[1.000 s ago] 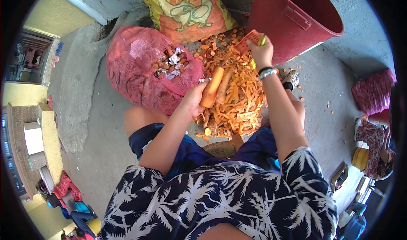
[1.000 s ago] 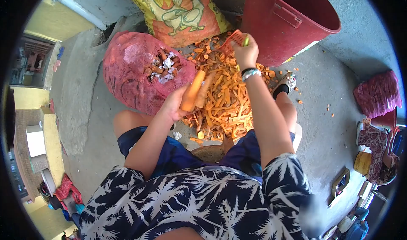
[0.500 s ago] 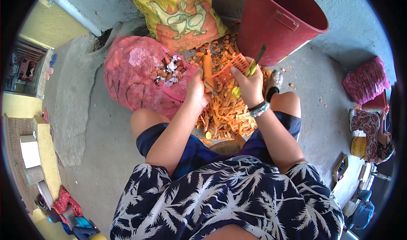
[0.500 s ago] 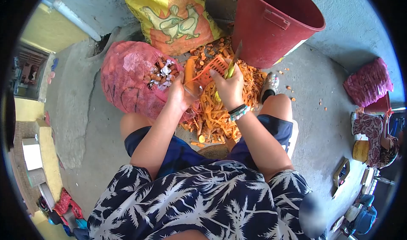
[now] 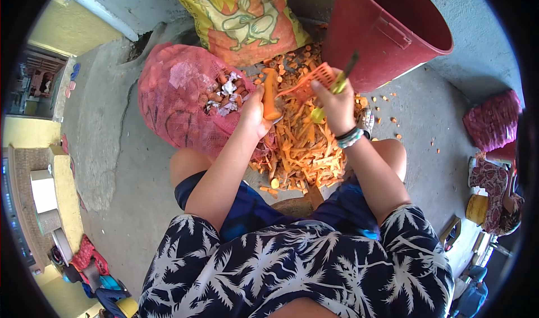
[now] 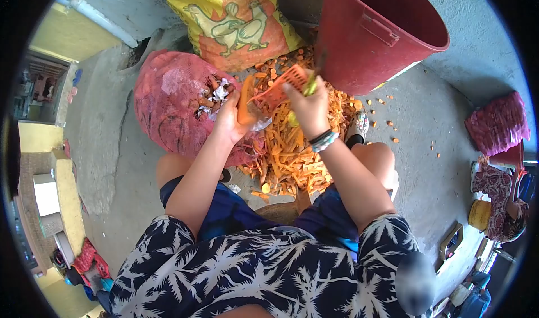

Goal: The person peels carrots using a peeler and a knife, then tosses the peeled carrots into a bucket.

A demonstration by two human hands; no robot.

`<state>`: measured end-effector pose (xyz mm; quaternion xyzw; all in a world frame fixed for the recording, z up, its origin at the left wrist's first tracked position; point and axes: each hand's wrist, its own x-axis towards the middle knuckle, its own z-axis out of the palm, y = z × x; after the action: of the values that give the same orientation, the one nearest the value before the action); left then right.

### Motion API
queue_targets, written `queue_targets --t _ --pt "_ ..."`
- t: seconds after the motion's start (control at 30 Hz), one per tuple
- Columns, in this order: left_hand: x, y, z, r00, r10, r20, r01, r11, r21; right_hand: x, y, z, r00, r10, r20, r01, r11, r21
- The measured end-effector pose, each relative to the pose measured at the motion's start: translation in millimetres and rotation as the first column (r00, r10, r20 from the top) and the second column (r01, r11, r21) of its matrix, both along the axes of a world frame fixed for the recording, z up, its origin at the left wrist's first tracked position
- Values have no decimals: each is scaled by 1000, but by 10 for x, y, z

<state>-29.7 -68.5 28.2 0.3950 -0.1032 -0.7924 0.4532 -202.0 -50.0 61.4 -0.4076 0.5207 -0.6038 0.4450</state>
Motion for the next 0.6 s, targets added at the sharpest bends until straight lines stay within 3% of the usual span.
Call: queue_targets --t 0.07,0.13,0.27,0.4,0.47,0.5,0.57,0.6 --pt "-100 -60 59 997 63 37 -62 998 -23 73 -37 -10 1000 15 -23 -16 999 -51" --pt "-154 -108 32 995 91 32 -90 996 -29 100 -107 -43 994 -14 104 19 999 -48" --pt "-261 -112 74 988 121 93 -113 989 -91 25 -125 31 996 35 88 -34 999 -12" --pt "-309 -89 72 995 82 62 -75 992 -102 -31 -170 94 996 37 -79 -39 999 -22" --pt "-381 -41 208 998 37 58 -27 987 -161 -130 -299 8 976 73 -207 -73 997 8" --pt "-336 -31 152 998 33 59 -23 987 -161 -172 -366 34 976 69 -206 -69 998 8" --pt "-202 -9 -10 969 -230 93 241 960 -140 -257 -497 115 990 48 -131 -43 998 42" --pt "-206 44 64 969 -230 94 242 960 -142 -347 -595 97 994 -22 -103 27 999 47"
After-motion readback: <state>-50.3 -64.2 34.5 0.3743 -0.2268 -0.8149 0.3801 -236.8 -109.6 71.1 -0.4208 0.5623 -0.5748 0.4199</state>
